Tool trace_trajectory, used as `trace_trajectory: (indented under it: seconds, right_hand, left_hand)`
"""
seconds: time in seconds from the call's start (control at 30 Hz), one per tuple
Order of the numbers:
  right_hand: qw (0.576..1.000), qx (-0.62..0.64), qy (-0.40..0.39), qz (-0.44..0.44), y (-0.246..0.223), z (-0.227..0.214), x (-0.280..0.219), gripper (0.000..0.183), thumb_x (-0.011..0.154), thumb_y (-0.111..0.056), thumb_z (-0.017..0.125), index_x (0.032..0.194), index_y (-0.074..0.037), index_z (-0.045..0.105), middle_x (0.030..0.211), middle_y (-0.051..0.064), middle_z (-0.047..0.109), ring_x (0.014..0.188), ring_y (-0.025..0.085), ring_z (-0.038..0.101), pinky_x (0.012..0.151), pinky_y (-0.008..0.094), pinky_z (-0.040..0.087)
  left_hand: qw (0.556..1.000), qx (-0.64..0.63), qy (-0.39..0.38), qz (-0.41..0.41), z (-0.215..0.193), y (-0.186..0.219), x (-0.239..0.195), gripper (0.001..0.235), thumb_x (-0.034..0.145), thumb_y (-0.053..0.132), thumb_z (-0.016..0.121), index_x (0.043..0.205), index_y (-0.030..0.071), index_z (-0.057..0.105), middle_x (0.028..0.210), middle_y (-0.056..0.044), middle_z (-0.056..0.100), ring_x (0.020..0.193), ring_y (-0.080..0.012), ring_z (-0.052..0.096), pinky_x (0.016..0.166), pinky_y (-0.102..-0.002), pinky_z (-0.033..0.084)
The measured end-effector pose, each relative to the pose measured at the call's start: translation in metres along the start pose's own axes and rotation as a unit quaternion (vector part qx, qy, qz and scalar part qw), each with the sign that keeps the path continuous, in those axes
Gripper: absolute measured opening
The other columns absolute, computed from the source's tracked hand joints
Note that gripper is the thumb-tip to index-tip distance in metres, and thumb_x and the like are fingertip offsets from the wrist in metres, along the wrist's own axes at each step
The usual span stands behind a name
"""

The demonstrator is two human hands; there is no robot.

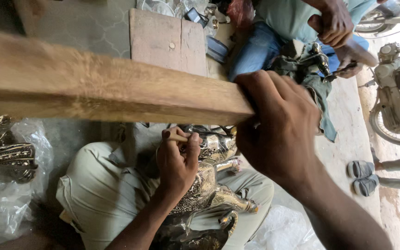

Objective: The person uses a chisel and wooden mallet to engrave intricate patterns on a silver-colored metal object shaped like an animal. They repeatedly strike the chisel to create detailed designs on the surface.

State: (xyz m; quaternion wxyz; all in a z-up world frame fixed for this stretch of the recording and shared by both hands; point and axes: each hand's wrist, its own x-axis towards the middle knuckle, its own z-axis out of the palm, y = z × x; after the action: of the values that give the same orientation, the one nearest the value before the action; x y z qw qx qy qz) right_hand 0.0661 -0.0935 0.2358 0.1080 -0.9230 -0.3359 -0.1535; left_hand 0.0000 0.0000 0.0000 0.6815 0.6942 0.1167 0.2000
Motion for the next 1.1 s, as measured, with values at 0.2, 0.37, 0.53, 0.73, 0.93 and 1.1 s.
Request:
trace_trajectory:
  seconds: [0.2, 0.37, 0.53, 0.73, 0.93, 1.1]
  right_hand:
    - [0.946, -0.289, -0.046, -0.14, -0.015, 0.0, -0.018, 0.019, 0.088, -0.022, 0.08, 0.102, -0.017, 0.067, 0.083, 0.001, 0.063, 0.077, 0.02, 0.06, 0.07, 0.04, 0.049]
    - [0.993, -0.12, -0.002, 0.003, 0.005, -0.016, -0.058, 0.027, 0.075, -0.011, 0.078, 0.1, -0.014, 0.068, 0.087, 0.006, 0.066, 0.078, 0.024, 0.063, 0.067, 0.04, 0.05]
    - [0.958, 0.046, 0.034, 0.281, 0.057, 0.023, -0.124, 0.036, 0.082, -0.029, 0.087, 0.1, -0.005, 0.066, 0.074, 0.008, 0.067, 0.063, 0.018, 0.062, 0.058, 0.033, 0.05]
    - [0.778, 0.359, -0.007, 0.516, 0.084, 0.08, -0.228, 0.034, 0.083, -0.024, 0.084, 0.101, 0.001, 0.068, 0.074, 0.007, 0.067, 0.061, 0.011, 0.058, 0.053, 0.028, 0.047]
    - [0.78, 0.343, 0.162, 0.497, 0.074, 0.071, -0.26, 0.044, 0.085, -0.014, 0.079, 0.121, -0.003, 0.056, 0.084, 0.006, 0.063, 0.062, 0.011, 0.056, 0.052, 0.027, 0.044]
    - [0.77, 0.391, 0.069, 0.5, 0.078, 0.067, -0.251, 0.036, 0.085, -0.007, 0.082, 0.115, -0.003, 0.062, 0.078, 0.011, 0.068, 0.063, 0.017, 0.063, 0.054, 0.032, 0.05]
  left_hand:
    - [0.968, 0.197, 0.063, 0.141, 0.002, -0.014, -0.008, 0.027, 0.098, 0.025, 0.068, 0.105, 0.002, 0.054, 0.075, -0.009, 0.059, 0.071, -0.0214, 0.058, 0.066, -0.038, 0.044]
    - [0.996, 0.041, -0.014, 0.079, -0.025, 0.001, 0.008, 0.018, 0.101, 0.019, 0.066, 0.109, 0.008, 0.054, 0.091, -0.007, 0.067, 0.08, -0.0185, 0.067, 0.072, -0.033, 0.058]
    - [0.996, -0.014, -0.09, 0.017, -0.05, 0.035, 0.041, 0.043, 0.093, 0.022, 0.074, 0.122, 0.004, 0.048, 0.101, -0.006, 0.077, 0.093, -0.0192, 0.079, 0.073, -0.034, 0.066]
    - [0.93, 0.148, -0.285, 0.178, -0.03, 0.066, 0.087, 0.036, 0.084, 0.021, 0.084, 0.112, 0.006, 0.068, 0.098, -0.01, 0.077, 0.087, -0.0213, 0.079, 0.073, -0.036, 0.062]
    - [0.855, 0.2, -0.466, 0.112, -0.016, 0.079, 0.108, 0.047, 0.081, 0.022, 0.081, 0.125, 0.009, 0.068, 0.092, -0.013, 0.079, 0.082, -0.0241, 0.078, 0.073, -0.041, 0.058]
    - [0.823, 0.141, -0.487, 0.255, -0.01, 0.082, 0.11, 0.042, 0.084, 0.016, 0.08, 0.123, 0.009, 0.068, 0.097, -0.017, 0.077, 0.085, -0.0337, 0.076, 0.074, -0.044, 0.057]
